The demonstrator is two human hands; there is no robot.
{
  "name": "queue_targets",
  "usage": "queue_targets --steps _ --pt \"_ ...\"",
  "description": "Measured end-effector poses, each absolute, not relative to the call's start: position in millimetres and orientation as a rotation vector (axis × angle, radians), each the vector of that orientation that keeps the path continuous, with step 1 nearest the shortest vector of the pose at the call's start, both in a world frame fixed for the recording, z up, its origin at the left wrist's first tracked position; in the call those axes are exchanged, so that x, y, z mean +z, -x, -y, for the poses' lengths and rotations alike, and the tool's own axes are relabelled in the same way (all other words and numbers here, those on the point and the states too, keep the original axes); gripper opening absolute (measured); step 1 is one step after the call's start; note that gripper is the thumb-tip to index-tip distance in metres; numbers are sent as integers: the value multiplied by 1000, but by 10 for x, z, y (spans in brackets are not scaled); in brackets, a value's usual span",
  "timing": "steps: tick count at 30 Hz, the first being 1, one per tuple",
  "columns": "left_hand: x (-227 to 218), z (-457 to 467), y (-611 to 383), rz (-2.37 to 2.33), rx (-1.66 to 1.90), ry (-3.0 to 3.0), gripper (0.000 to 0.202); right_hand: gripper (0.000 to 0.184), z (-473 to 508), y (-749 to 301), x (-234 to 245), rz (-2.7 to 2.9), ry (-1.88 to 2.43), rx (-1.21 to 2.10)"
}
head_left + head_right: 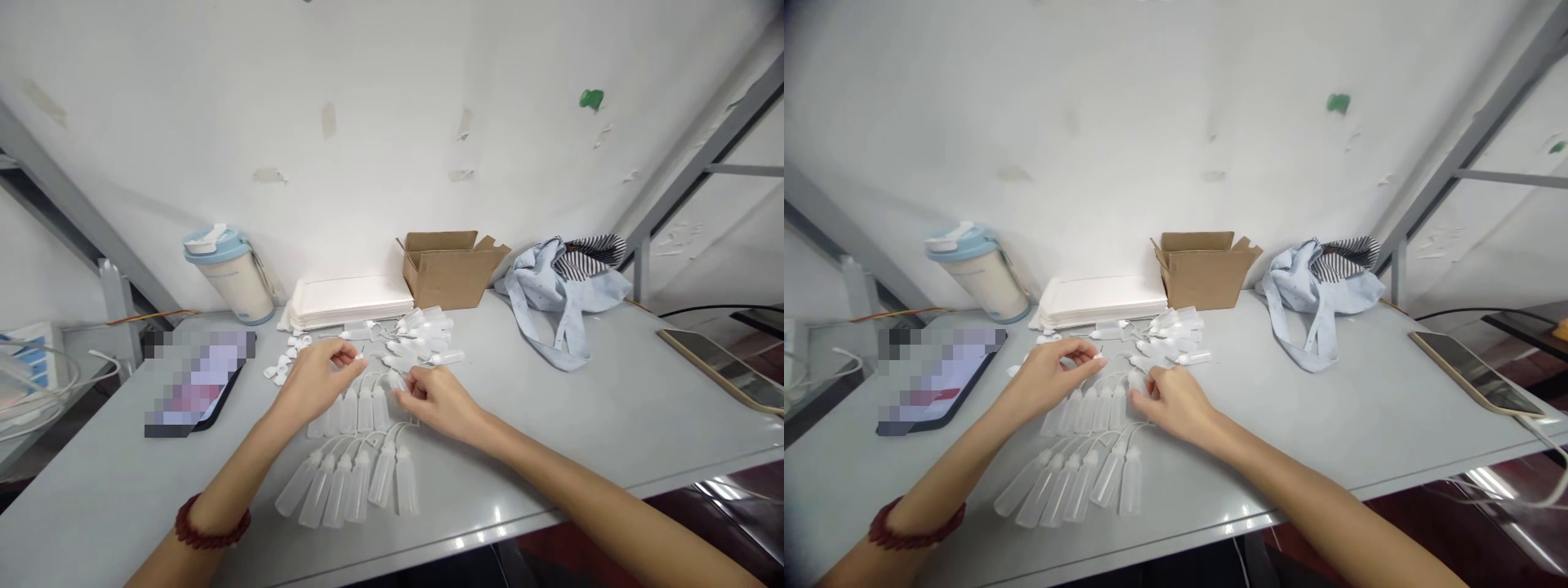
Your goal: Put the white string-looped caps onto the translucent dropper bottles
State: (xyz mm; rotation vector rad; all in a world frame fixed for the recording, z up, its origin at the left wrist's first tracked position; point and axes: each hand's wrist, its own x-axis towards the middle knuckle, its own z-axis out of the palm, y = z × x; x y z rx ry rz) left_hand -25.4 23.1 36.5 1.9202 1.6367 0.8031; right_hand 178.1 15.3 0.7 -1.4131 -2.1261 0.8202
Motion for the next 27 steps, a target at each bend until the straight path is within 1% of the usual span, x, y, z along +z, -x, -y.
queue_targets --steps 2,6,11,17,24,27 --pt "378 -226 231 -1550 887 -1813 27 23 -143 -1793 19 2083 1334 830" --pt "400 -198 174 -1462 975 -1497 31 23 -137 -1807 9 1999 1211 803" --pt "389 -156 107 -1274 1051 -1326 30 19 -138 -1815 -9 1934 1171 756" --pt "421 -106 43 -1251 1129 -1412 25 16 -135 -1818 -33 1967 1125 651" --pt "434 -44 -9 -1331 1095 -1596 28 16 -121 -1833 -88 2015 997 480" --pt "450 -40 -19 -1361 1055 -1640 28 17 -118 -1838 -91 1999 997 462"
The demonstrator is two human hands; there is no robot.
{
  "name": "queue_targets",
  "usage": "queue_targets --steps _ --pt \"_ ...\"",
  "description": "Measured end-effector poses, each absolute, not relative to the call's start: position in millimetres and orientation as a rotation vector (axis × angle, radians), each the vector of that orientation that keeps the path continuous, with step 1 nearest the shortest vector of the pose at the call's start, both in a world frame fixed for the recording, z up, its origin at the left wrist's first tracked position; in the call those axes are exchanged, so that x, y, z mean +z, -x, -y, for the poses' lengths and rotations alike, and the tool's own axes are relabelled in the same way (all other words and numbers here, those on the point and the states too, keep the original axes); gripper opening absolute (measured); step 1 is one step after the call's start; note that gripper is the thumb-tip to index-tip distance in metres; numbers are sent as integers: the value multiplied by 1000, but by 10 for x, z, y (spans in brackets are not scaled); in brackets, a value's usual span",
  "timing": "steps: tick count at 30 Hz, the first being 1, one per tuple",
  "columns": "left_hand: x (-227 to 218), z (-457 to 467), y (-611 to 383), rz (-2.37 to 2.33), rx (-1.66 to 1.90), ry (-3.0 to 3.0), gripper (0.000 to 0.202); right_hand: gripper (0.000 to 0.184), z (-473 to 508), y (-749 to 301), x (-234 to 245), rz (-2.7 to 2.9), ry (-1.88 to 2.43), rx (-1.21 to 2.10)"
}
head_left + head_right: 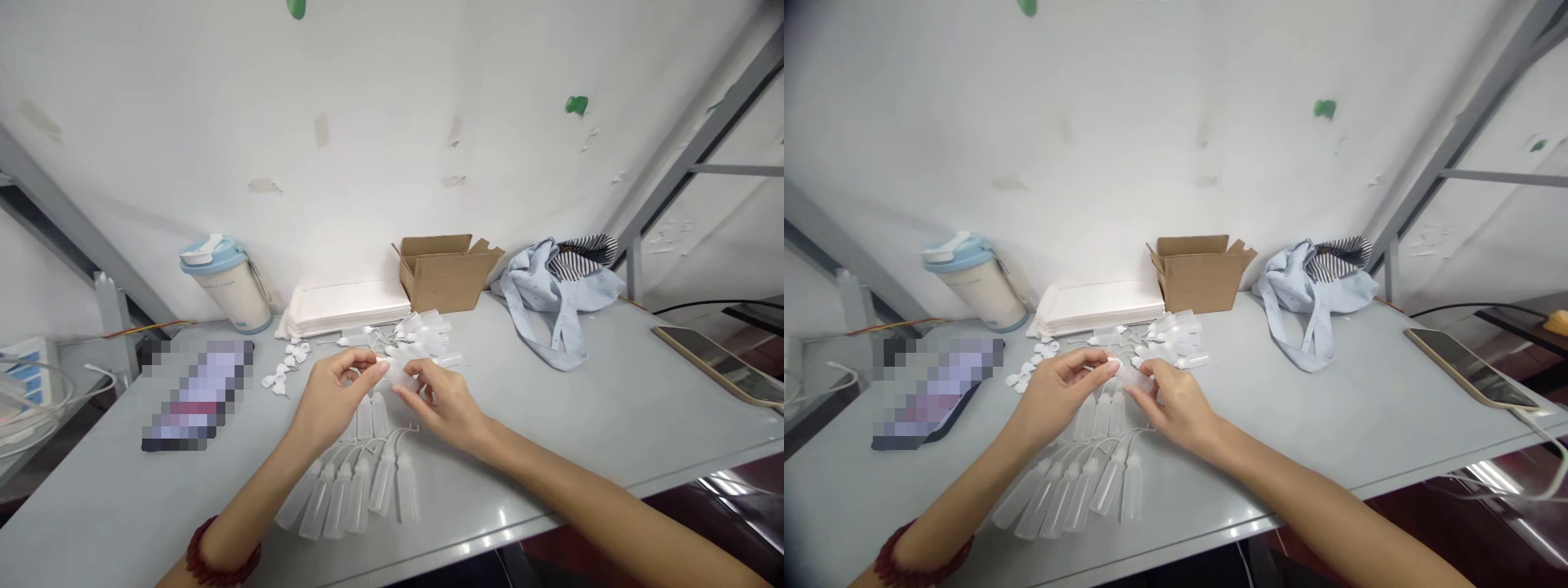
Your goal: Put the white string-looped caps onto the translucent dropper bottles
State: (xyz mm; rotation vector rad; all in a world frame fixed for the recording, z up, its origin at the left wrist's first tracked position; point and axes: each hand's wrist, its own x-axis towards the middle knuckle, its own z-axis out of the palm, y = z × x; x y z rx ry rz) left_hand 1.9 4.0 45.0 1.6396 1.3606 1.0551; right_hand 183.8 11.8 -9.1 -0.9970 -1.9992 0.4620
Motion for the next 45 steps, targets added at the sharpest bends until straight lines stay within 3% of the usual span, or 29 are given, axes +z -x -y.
queue_targets --steps 9,14,24,39,45 --pt "410 -73 6 -1388 1055 -1713 26 18 -75 -1833 3 1867 1068 870" --pt "416 -80 39 -1424 1030 -1916 20 14 -93 -1860 0 1939 1000 648" --pt "394 -56 -4 -1452 984 -1896 26 15 -97 -1900 -63 2004 959 386" --pt "370 -57 13 -1240 1032 -1975 14 42 -173 -1953 187 1445 1017 1705" --pt "377 -43 20 -1210 1048 -2038 11 35 -179 -1952 185 1202 1043 2004"
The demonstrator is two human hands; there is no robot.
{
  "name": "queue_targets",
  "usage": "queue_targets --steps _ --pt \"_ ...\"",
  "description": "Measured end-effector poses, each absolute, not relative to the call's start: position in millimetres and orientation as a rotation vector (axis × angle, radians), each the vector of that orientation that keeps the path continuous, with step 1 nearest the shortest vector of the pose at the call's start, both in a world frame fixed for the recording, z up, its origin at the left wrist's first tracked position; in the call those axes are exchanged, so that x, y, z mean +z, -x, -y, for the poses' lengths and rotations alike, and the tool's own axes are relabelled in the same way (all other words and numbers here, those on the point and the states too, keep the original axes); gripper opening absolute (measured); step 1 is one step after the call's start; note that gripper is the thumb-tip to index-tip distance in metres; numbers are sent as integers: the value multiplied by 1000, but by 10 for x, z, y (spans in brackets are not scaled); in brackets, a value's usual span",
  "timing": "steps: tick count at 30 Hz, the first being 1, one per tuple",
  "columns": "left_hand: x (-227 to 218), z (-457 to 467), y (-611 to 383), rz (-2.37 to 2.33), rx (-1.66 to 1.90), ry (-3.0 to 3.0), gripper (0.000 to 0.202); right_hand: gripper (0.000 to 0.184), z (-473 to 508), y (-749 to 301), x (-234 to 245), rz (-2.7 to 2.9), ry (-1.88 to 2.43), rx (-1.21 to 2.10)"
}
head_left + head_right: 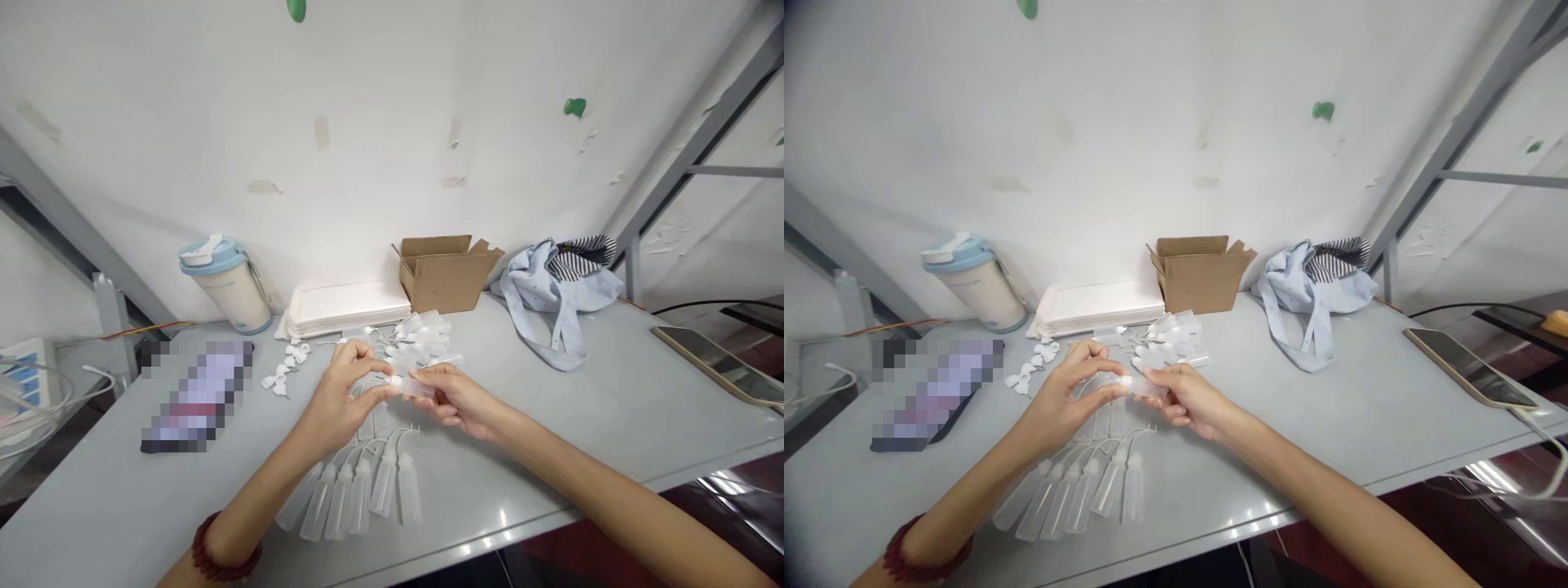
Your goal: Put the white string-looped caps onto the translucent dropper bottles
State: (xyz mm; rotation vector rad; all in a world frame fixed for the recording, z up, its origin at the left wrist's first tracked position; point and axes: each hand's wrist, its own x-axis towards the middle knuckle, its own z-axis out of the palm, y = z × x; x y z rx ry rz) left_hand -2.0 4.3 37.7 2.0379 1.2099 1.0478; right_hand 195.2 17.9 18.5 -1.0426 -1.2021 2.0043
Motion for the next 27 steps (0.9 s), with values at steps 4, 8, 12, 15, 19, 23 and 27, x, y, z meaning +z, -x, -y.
queue_targets --steps 4,8,12,15,19,23,27 --pt "405 -67 44 -1231 1007 -1997 18 34 -162 -1938 199 1203 970 1994" --pt "412 -96 58 -1226 921 -1941 25 40 -156 -1933 183 1353 874 1823" --pt "404 -93 39 -1140 824 -1919 33 43 -174 -1935 160 1385 868 1785" --pt "409 -72 24 -1149 837 -1879 29 44 -186 -1933 159 1352 885 1738" --pt "435 -57 31 -1160 899 -1880 25 44 -192 -1935 152 1340 917 1696" --pt "451 -73 49 -1223 843 -1869 33 45 -197 -1935 128 1388 947 1688" --pt "451 -84 42 -1268 794 -1856 39 44 -170 -1903 124 1422 979 1682"
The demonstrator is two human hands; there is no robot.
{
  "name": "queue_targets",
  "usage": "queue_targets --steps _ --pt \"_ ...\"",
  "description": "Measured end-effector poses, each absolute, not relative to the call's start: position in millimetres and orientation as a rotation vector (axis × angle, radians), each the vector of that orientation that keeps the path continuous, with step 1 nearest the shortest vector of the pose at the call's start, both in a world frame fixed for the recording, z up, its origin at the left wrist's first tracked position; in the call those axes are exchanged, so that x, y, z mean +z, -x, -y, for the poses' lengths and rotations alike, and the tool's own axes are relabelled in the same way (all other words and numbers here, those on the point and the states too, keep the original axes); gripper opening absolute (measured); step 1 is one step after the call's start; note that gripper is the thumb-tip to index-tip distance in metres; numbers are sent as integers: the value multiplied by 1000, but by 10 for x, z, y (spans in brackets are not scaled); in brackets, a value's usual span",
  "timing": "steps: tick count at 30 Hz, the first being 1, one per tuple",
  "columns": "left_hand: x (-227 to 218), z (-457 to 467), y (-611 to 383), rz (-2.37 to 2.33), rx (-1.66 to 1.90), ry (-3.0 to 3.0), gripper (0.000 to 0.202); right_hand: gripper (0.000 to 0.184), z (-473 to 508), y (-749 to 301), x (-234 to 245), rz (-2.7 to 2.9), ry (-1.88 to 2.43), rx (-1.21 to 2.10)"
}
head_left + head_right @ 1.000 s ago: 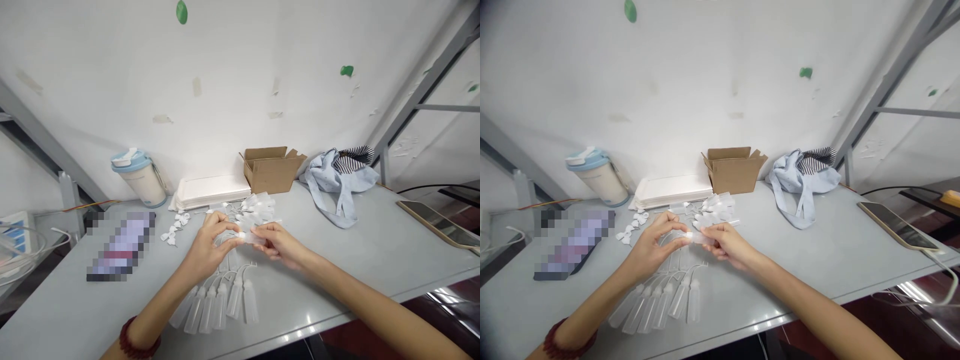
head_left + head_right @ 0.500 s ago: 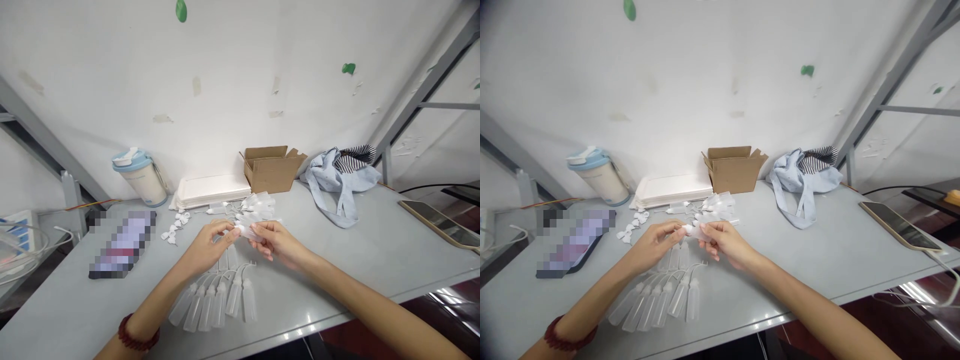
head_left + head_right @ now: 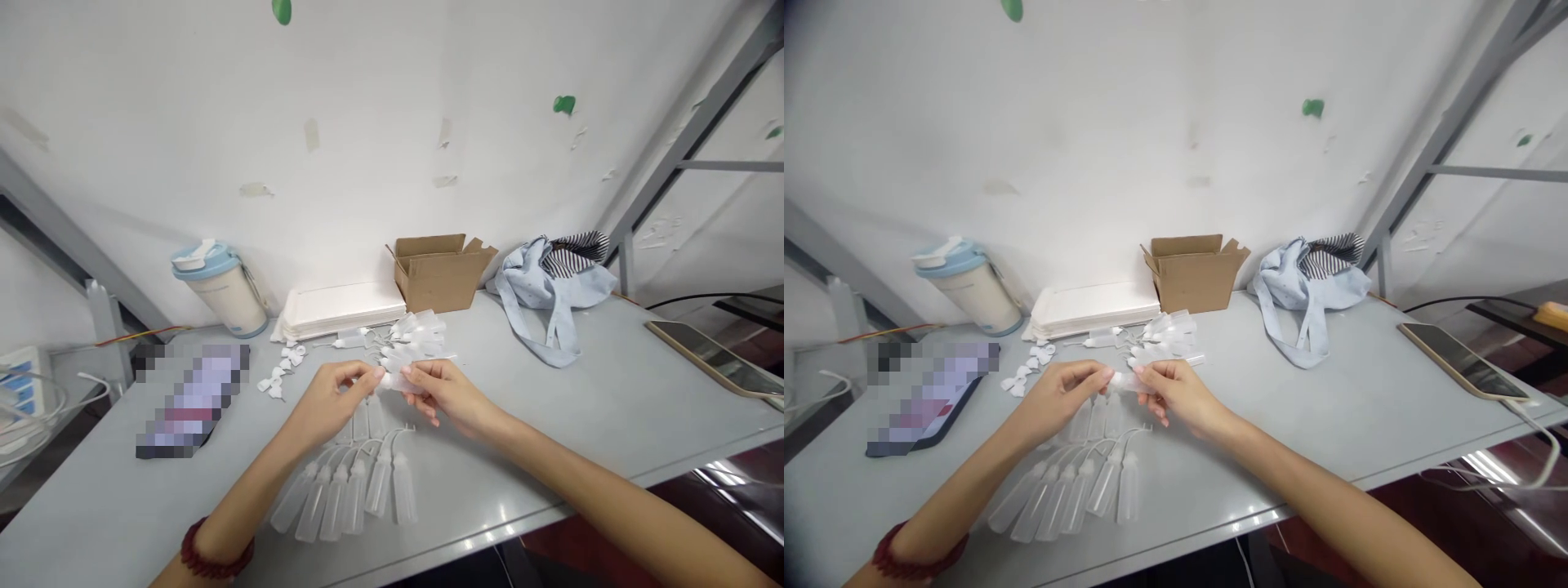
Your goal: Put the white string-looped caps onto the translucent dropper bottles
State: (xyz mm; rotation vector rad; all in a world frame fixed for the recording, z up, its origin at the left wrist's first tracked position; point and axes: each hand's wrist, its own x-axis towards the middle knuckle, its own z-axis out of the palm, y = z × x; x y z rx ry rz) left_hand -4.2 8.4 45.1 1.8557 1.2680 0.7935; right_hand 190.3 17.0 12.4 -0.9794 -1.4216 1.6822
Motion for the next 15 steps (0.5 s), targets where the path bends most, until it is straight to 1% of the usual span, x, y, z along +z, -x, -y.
queue_targets --steps 3,6,10,13,15 --pt "440 -67 28 -1236 739 -1856 38 44 -139 -1881 132 1500 1024 1590" --pt "407 -41 6 -1189 744 -1870 29 47 -132 -1880 145 1560 1073 1491" --pt "365 -24 -32 -1201 805 -1930 22 47 -151 -1888 155 1482 1066 1623" --pt "375 -32 -44 -1211 813 -1912 25 46 -154 -1882 144 1461 1062 1611" --pt "388 -43 -39 -1212 780 -1853 34 47 -149 -1873 134 1504 1061 1534"
